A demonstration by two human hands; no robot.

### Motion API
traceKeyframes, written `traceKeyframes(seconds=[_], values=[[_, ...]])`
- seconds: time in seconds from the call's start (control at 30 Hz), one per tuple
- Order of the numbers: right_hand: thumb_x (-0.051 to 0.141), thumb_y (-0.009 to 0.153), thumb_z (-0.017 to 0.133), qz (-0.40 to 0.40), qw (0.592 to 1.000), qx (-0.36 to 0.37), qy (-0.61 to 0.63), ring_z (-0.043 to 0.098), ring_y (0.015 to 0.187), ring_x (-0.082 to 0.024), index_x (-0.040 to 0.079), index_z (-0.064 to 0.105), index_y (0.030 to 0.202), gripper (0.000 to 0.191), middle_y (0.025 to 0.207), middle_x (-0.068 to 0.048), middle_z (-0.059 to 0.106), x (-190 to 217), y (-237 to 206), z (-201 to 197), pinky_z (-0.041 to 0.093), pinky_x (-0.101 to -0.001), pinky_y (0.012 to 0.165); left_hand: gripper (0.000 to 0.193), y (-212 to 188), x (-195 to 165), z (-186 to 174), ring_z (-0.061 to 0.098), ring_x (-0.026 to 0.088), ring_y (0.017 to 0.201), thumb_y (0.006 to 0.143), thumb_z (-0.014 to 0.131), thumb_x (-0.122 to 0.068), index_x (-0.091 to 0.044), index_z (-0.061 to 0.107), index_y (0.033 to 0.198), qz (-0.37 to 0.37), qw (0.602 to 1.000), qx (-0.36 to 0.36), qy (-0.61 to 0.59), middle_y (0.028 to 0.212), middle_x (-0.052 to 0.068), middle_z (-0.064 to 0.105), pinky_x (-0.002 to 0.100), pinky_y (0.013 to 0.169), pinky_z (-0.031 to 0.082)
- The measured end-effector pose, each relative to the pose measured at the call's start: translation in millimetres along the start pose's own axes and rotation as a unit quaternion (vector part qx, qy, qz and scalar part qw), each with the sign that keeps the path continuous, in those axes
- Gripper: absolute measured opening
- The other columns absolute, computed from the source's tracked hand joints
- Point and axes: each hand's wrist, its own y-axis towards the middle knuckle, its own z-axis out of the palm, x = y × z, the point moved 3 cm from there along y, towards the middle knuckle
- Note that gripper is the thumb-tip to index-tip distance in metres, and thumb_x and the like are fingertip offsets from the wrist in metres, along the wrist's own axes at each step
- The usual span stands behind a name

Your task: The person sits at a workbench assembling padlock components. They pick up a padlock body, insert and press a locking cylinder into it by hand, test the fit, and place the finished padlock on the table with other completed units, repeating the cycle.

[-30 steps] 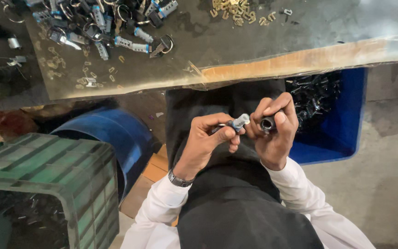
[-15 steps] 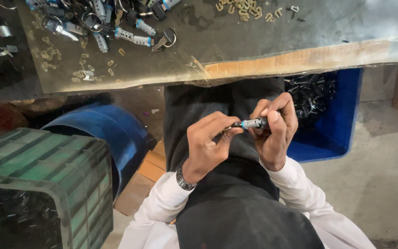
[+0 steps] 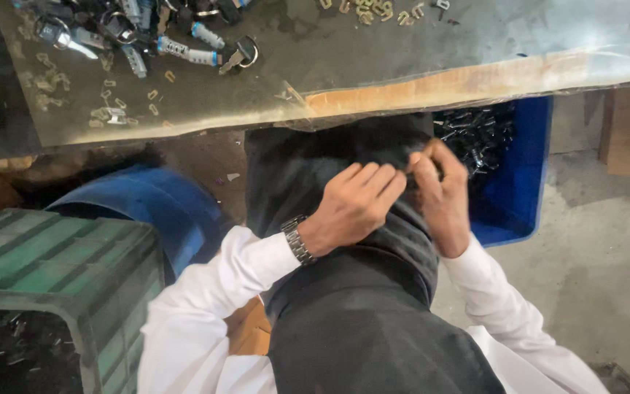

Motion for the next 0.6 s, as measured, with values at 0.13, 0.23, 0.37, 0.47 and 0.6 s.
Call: traceKeyframes(seconds=[0.13,0.23,0.37,0.47,0.6], values=[[0.015,0.11,0.058,-0.144,0.974,-0.044,-0.167,0.055,0.073,-0.012,0.002,0.061,0.095,0.02,0.082,-0.006,0.059,11.5,6.5,-52.7,0.044,-0.0304,0.067,0.04,14.9,-0.5,-11.2,0.064,0.026,0.098,0.093,0.075,-0.029,-0.004,0.066,0.123,-0.041,0.991,-0.053,-0.12,0.107,0.008,0.065,0.037,0.084,0.05],[0.013,0.107,0.063,-0.294,0.887,-0.084,-0.347,0.062,0.111,-0.031,-0.004,0.065,0.121,0.022,0.119,-0.024,0.067,21.9,1.3,-83.4,0.049,-0.0401,0.093,0.041,7.4,13.8,-49.7,0.066,0.026,0.11,0.095,0.079,-0.026,-0.006,0.065,0.129,-0.099,0.979,-0.138,-0.115,0.12,0.007,0.068,0.037,0.092,0.053],[0.013,0.1,0.067,-0.292,0.881,-0.169,-0.332,0.06,0.113,-0.032,-0.006,0.062,0.122,0.03,0.122,-0.024,0.063,21.2,-0.7,-88.8,0.049,-0.0387,0.094,0.028,-9.1,56.1,-106.4,0.065,0.024,0.106,0.101,0.08,-0.011,-0.012,0.07,0.128,-0.206,0.958,-0.195,0.048,0.116,0.003,0.069,0.036,0.095,0.049],[0.014,0.105,0.061,-0.22,0.961,-0.122,-0.116,0.064,0.112,-0.022,0.0,0.06,0.128,0.027,0.125,-0.016,0.064,20.9,0.7,-66.7,0.052,-0.0309,0.096,0.036,-4.8,80.4,-132.2,0.057,0.028,0.109,0.095,0.084,-0.017,-0.01,0.071,0.128,-0.203,0.944,-0.181,0.186,0.115,0.007,0.063,0.042,0.1,0.039],[0.01,0.107,0.061,-0.296,0.943,-0.055,-0.14,0.069,0.102,-0.021,0.001,0.067,0.124,0.02,0.119,-0.013,0.07,41.9,-16.0,-21.3,0.056,-0.0321,0.093,0.025,17.2,79.5,-137.8,0.054,0.029,0.108,0.089,0.089,-0.021,-0.013,0.073,0.107,-0.221,0.936,-0.164,0.22,0.11,0.005,0.061,0.045,0.099,0.034]])
